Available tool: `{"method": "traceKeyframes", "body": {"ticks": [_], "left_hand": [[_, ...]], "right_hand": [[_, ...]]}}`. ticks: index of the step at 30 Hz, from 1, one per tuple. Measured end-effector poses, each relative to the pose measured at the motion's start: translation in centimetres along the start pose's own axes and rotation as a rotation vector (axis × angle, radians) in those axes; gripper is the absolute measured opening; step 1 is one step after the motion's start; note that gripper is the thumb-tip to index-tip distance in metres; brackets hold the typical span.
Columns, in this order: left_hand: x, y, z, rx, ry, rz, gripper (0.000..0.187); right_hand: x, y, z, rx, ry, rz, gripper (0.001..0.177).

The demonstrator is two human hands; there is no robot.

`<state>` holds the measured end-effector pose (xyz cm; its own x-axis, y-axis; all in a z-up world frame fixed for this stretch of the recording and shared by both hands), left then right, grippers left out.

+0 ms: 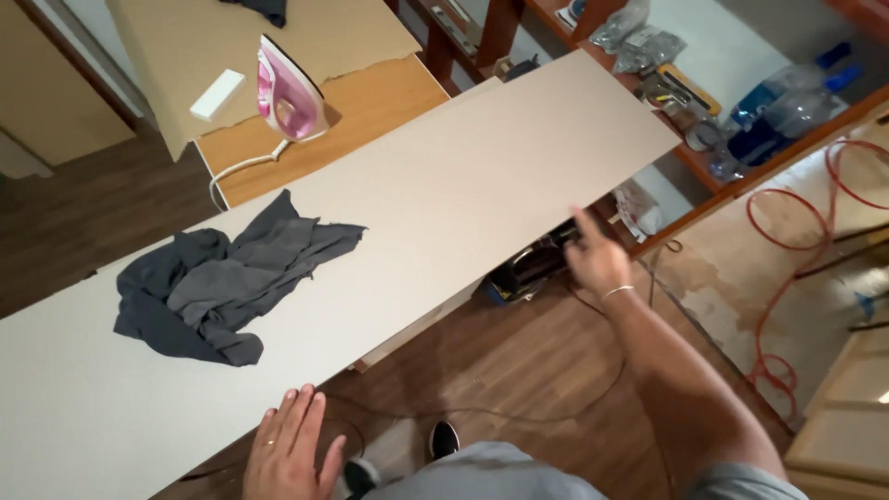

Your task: Trimming excess edge banding from a board using a utility knife

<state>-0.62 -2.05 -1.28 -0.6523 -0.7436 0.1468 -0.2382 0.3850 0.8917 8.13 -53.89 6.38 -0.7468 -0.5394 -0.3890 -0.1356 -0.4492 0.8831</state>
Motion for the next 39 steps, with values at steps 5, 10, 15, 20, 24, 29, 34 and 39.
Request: {"method": "traceKeyframes", "body": {"ticks": [5,10,15,20,24,29,34,39], "left_hand": [[0.2,0.1,-1.0,0.019,0.004,-0.016,0.063],[1.0,-0.7,-2.8,0.055,0.056,0.025,0.058],[1.7,-1.5,-5.4,0.083,-0.124,0.095,0.058],[3.2,-2.2,-8.1,-0.008,-0.171,0.172,0.058],[5.3,-3.7,-10.3,-0.069,-0.195,0.197,0.064],[9.9,-5.1,-14.8,-0.135,-0.139,0.200,0.067],[15.1,-7.3,-21.5,-0.271,-0.116,0.226,0.072],[19.5,-13.0,-27.1,-0.279,-0.322,0.184,0.079]], "right_hand": [[-1.0,0.4,1.5,-0.013,0.082,-0.025,0.063],[-1.2,-8.4,7.3,-0.112,0.273,0.008,0.065],[-1.6,-14.6,11.7,0.031,0.717,-0.002,0.062],[-1.6,-9.7,8.9,-0.055,0.581,0.048,0.054],[2.6,-8.2,1.9,0.259,0.675,-0.039,0.056],[0.4,0.6,-0.5,-0.020,0.265,-0.080,0.056],[3.4,1.1,-2.9,-0.392,-0.132,-0.594,0.024],[10.7,-6.8,-0.3,-0.724,-0.437,-1.170,0.008]]}}
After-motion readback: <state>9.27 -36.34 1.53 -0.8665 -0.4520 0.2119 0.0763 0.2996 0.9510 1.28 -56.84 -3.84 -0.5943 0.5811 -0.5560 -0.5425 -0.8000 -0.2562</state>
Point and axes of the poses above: each hand's wrist, its own z-axis away from the middle knuckle, its own y-axis out of the back of the hand, x = y × z, the point moved 1 cm from there along -z, towards the middle knuckle, and after that the axes turned 10 degrees about -y, right-handed, at the moved point
